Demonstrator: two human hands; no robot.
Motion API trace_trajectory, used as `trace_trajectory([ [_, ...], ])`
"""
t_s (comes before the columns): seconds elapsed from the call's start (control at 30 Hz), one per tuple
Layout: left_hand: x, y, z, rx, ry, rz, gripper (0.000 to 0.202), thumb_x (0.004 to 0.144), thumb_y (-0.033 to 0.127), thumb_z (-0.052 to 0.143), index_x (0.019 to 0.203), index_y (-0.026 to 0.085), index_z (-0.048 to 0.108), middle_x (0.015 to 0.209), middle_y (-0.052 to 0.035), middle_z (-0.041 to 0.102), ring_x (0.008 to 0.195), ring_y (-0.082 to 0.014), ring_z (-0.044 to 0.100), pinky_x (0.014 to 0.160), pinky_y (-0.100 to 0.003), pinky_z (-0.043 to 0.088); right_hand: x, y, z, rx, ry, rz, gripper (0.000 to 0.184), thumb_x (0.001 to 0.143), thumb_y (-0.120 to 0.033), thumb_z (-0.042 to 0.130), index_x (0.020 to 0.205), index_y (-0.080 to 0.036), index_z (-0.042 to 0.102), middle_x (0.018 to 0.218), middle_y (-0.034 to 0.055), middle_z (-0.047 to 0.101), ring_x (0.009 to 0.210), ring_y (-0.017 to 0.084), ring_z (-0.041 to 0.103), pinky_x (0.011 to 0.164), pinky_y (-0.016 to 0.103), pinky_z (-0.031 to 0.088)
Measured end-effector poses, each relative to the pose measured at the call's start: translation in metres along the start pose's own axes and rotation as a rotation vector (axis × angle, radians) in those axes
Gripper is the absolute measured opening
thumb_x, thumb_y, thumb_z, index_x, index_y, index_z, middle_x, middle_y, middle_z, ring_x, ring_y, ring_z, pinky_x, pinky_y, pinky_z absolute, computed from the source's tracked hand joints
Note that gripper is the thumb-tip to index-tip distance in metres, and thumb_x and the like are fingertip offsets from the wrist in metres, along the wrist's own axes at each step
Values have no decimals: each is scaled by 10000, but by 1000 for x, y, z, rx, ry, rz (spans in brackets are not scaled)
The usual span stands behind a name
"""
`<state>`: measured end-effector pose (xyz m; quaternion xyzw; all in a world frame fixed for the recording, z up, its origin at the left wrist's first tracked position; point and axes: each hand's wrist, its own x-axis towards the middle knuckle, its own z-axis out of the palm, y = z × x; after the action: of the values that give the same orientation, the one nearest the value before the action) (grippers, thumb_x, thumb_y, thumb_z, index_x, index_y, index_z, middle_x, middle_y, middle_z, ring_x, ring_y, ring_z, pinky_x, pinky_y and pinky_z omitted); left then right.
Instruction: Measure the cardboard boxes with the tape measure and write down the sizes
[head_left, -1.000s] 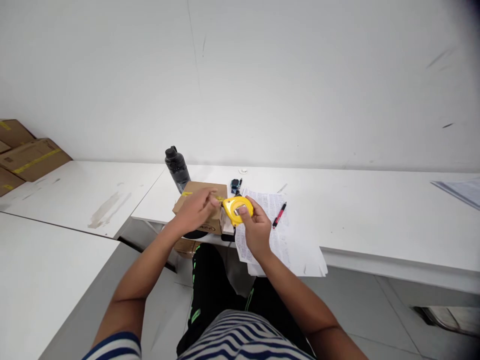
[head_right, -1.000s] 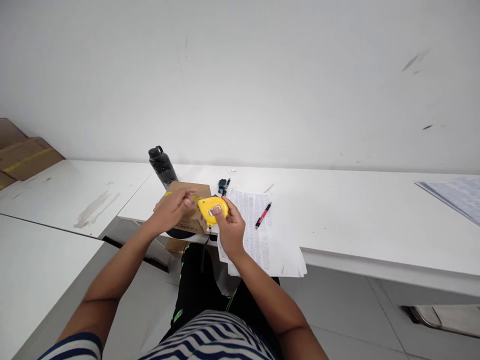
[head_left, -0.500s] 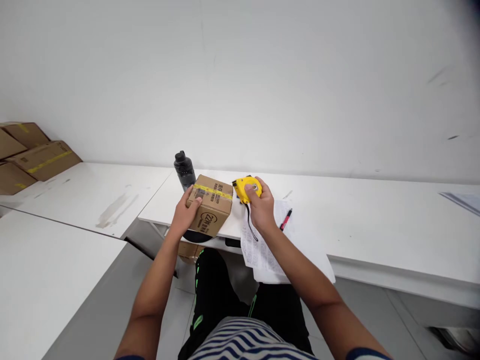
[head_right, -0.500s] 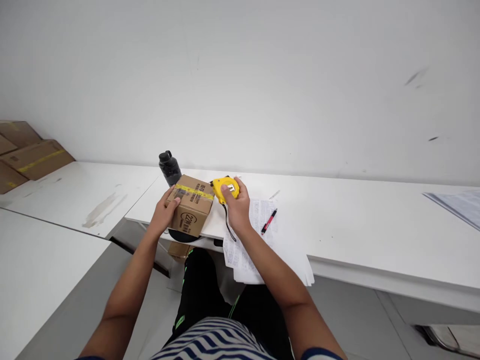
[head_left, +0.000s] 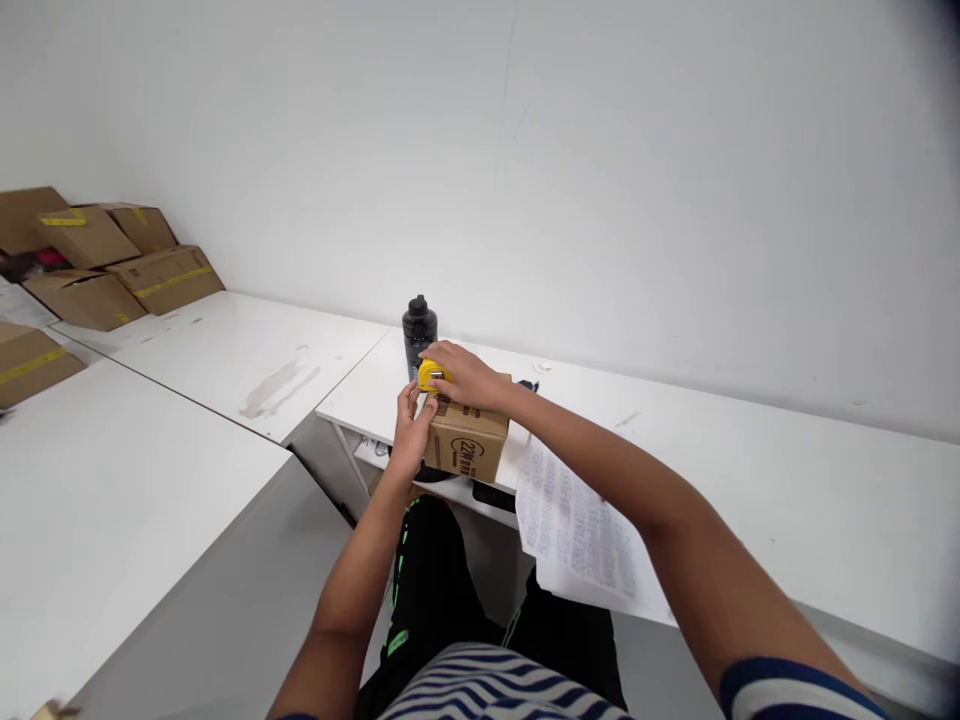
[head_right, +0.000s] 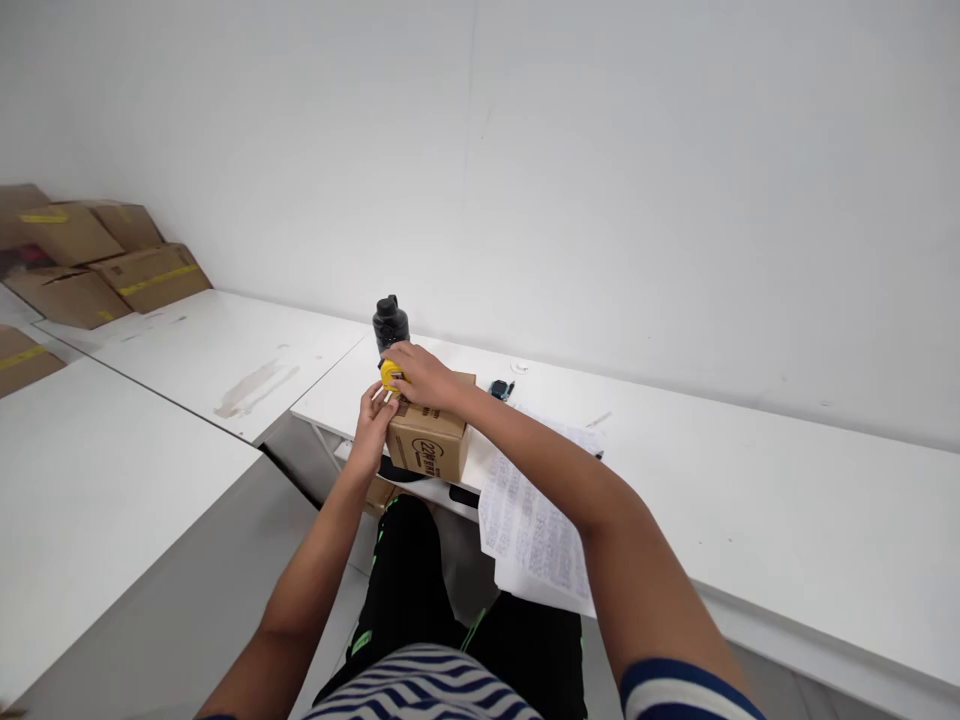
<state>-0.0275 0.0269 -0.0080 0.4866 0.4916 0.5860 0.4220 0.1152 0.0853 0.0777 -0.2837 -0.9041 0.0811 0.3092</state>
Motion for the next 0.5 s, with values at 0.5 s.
trace_trajectory([
  [0.5,-4,-8,18,-25,108,69,449,887,334,519,1297,193,636,1394,-68,600,1297,-244,550,1093,-375,427,-32,-9,-34,-108,-95,14,415,884,-184,535,1298,-149,550,1264,162,547,1125,284,561,964,475,492],
])
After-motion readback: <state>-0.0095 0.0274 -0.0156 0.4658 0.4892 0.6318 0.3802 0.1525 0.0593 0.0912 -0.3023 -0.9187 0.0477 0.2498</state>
